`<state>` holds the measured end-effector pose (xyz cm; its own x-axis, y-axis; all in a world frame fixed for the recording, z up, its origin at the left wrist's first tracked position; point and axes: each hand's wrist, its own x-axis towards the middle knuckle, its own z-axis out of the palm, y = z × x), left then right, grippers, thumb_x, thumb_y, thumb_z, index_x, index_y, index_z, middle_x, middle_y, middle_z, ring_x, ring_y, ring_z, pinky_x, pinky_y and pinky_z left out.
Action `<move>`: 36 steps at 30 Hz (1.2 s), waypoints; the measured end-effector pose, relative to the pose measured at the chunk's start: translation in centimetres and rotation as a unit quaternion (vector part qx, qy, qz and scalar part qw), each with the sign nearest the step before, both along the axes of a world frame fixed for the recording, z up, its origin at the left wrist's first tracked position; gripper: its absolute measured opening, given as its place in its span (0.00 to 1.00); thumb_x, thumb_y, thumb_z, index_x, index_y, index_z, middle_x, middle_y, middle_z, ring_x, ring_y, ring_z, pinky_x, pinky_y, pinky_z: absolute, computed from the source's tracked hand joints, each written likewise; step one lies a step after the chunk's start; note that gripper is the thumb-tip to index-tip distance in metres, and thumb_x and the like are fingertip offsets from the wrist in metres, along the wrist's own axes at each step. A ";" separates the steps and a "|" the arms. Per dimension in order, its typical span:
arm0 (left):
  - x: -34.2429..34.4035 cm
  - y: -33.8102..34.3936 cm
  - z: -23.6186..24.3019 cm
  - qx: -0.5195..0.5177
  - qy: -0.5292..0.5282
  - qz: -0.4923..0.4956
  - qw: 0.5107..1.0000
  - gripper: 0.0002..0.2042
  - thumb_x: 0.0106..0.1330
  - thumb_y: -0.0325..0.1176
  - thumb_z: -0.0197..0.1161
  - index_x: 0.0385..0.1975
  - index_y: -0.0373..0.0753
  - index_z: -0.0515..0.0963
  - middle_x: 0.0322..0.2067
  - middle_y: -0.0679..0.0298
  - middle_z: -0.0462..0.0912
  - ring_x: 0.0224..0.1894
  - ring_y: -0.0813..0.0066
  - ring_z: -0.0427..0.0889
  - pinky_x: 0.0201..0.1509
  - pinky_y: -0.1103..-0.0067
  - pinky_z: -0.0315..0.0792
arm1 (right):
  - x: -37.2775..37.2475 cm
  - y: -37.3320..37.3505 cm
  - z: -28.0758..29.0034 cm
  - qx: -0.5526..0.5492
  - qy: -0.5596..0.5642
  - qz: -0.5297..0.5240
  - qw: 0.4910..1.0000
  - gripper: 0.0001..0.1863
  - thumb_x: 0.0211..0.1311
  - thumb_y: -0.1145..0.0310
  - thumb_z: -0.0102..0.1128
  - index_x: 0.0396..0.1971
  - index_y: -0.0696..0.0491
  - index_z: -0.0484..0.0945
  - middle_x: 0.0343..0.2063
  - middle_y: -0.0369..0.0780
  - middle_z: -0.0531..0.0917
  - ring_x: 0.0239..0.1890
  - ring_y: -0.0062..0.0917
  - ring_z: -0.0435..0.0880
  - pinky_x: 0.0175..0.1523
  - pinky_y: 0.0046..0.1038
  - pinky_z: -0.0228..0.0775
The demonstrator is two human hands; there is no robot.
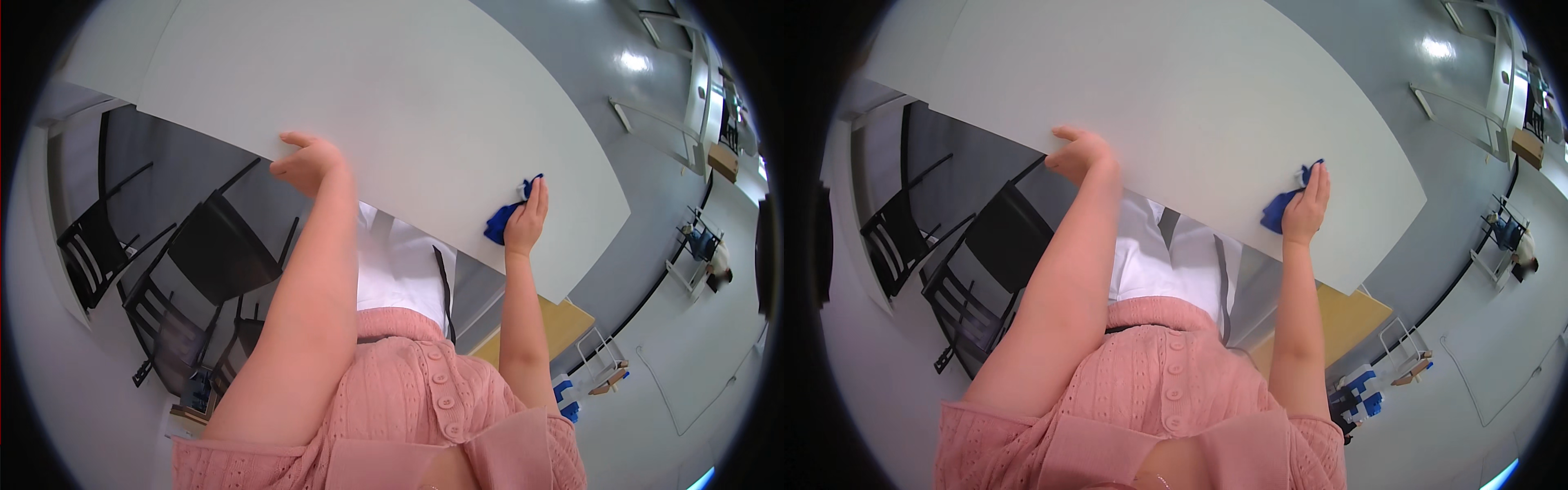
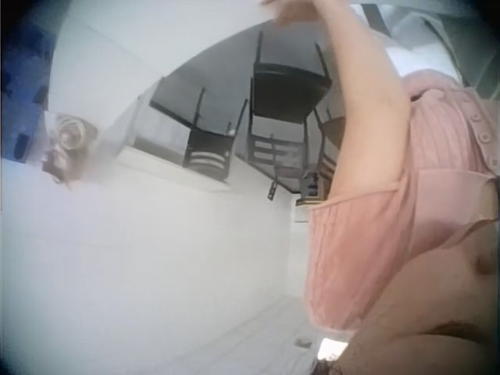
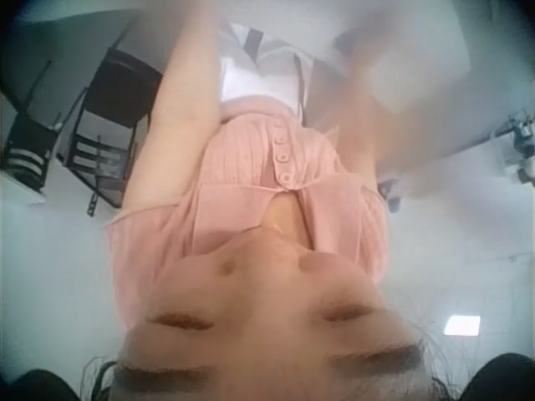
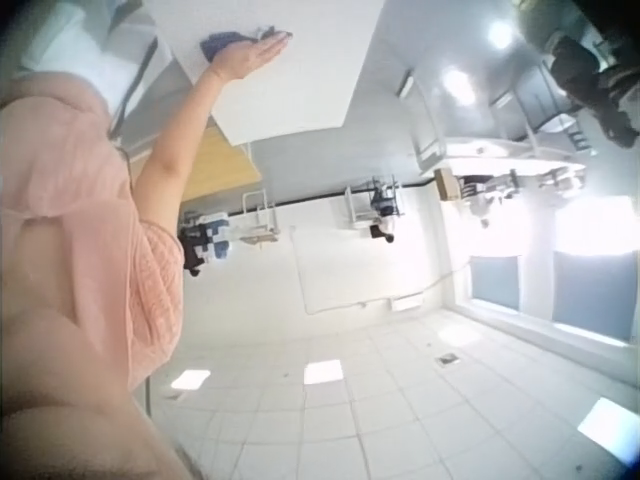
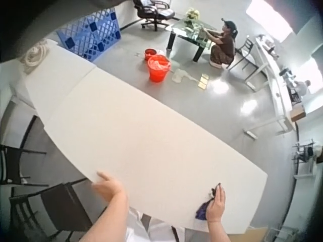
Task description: Wiping a white table surface with a blue cloth.
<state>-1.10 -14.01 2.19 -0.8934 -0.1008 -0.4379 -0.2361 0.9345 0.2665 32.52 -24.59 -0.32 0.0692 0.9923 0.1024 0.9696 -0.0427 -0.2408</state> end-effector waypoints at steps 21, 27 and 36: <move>-0.2 -0.2 -1.1 -0.056 0.036 -0.013 0.998 0.25 0.75 0.50 0.33 0.46 0.29 0.63 0.46 0.52 0.73 0.38 0.51 0.82 0.33 0.60 0.79 | -16.6 17.5 0.6 0.081 -0.018 0.282 0.956 0.20 0.54 0.80 0.54 0.50 0.60 0.78 0.53 0.41 0.79 0.56 0.32 0.77 0.54 0.27 0.75; -0.1 -0.1 -1.1 -0.062 0.050 -0.006 0.997 0.26 0.74 0.51 0.34 0.47 0.28 0.64 0.45 0.51 0.74 0.38 0.51 0.83 0.33 0.60 0.79 | -15.1 15.9 1.1 0.045 -0.011 0.314 0.948 0.21 0.53 0.79 0.56 0.50 0.61 0.77 0.51 0.41 0.80 0.55 0.31 0.77 0.52 0.26 0.76; -0.2 0.0 -1.2 -0.049 0.060 0.001 0.997 0.25 0.73 0.51 0.37 0.43 0.29 0.65 0.44 0.51 0.75 0.35 0.51 0.83 0.30 0.60 0.78 | -15.2 16.4 1.2 0.073 -0.017 0.330 0.941 0.19 0.53 0.79 0.57 0.48 0.61 0.77 0.50 0.41 0.80 0.51 0.32 0.79 0.50 0.29 0.76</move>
